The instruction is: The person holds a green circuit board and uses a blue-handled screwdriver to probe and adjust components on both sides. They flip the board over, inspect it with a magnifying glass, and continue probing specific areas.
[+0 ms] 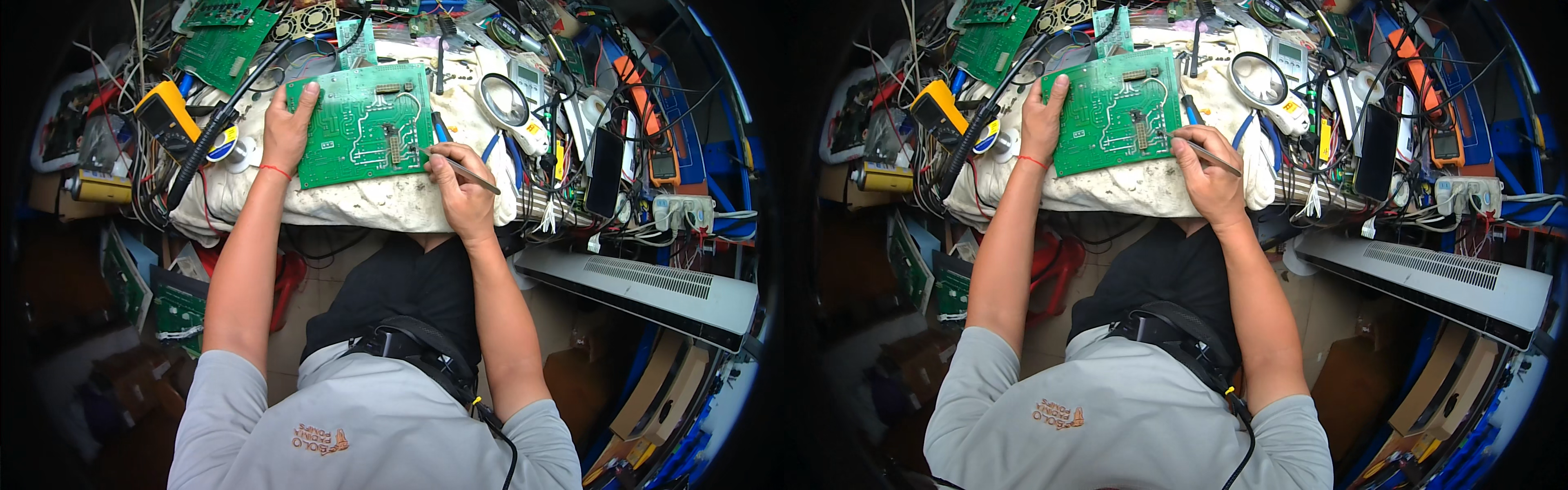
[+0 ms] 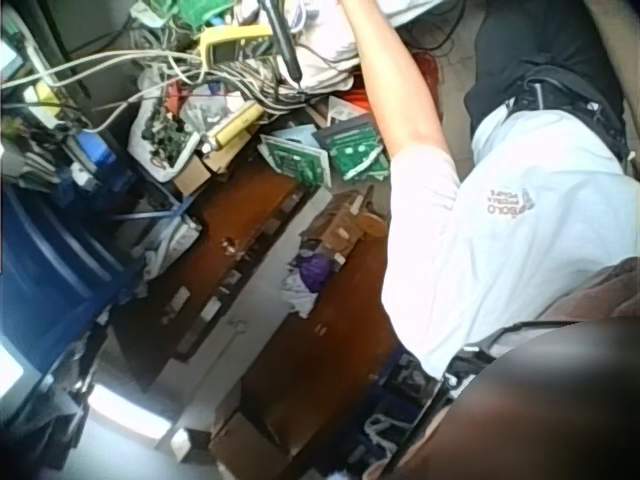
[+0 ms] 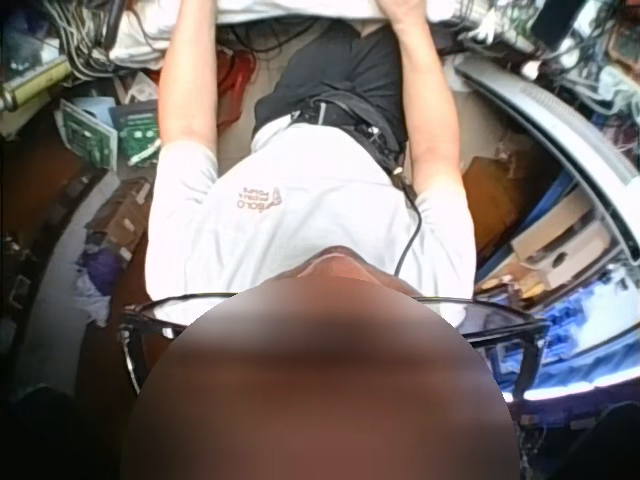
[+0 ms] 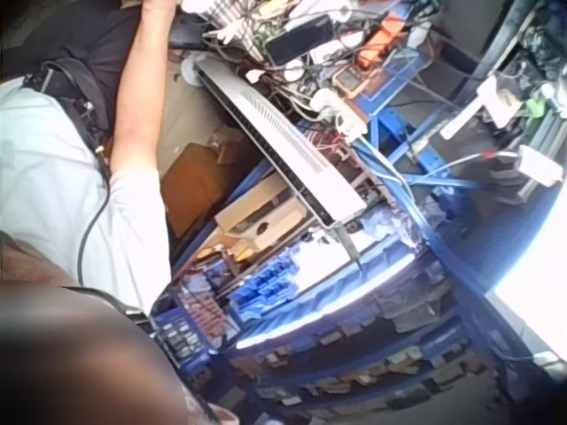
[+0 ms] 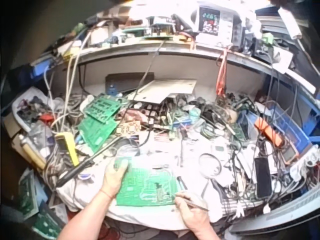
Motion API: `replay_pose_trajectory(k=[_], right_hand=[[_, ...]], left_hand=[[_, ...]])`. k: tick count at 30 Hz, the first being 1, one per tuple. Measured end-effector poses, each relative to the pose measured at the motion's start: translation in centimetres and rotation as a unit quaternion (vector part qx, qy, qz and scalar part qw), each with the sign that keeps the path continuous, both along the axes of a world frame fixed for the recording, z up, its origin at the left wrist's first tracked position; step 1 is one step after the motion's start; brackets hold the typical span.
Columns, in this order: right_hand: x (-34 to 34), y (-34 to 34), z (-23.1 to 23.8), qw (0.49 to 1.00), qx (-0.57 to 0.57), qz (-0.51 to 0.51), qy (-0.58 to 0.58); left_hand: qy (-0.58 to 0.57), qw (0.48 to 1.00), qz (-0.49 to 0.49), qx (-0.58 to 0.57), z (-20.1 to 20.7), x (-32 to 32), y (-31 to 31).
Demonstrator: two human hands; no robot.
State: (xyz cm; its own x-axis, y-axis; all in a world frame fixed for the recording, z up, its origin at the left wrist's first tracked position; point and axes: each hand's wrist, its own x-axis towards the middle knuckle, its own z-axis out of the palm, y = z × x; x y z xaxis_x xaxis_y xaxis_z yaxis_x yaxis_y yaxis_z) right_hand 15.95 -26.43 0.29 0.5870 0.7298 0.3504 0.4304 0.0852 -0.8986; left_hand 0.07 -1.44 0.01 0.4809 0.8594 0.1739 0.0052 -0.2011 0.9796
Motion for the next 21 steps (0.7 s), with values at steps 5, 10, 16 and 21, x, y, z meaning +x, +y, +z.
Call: replay_pose_trajectory(k=[5,10,16,21], right_hand=[[-0.26,0.12,0.12,0.999,0.005,-0.008,-0.036],[-0.61,0.09,0.61,0.999,0.012,-0.014,-0.039],[-0.89,0.23,0.79,0.999,0.022,-0.030,-0.012],[-0.87,0.23,0.63,0.998,0.017,-0.030,-0.044]], left_hand=[[-0.018,1.000,-0.007,-0.009,-0.08,-0.21,0.09],[-0.016,1.000,-0.021,-0.004,0.06,-0.15,0.19],[-0.009,0.999,-0.022,-0.027,0.23,-0.21,0.27],[-0.017,0.999,-0.030,-0.034,0.25,-0.20,0.33]])
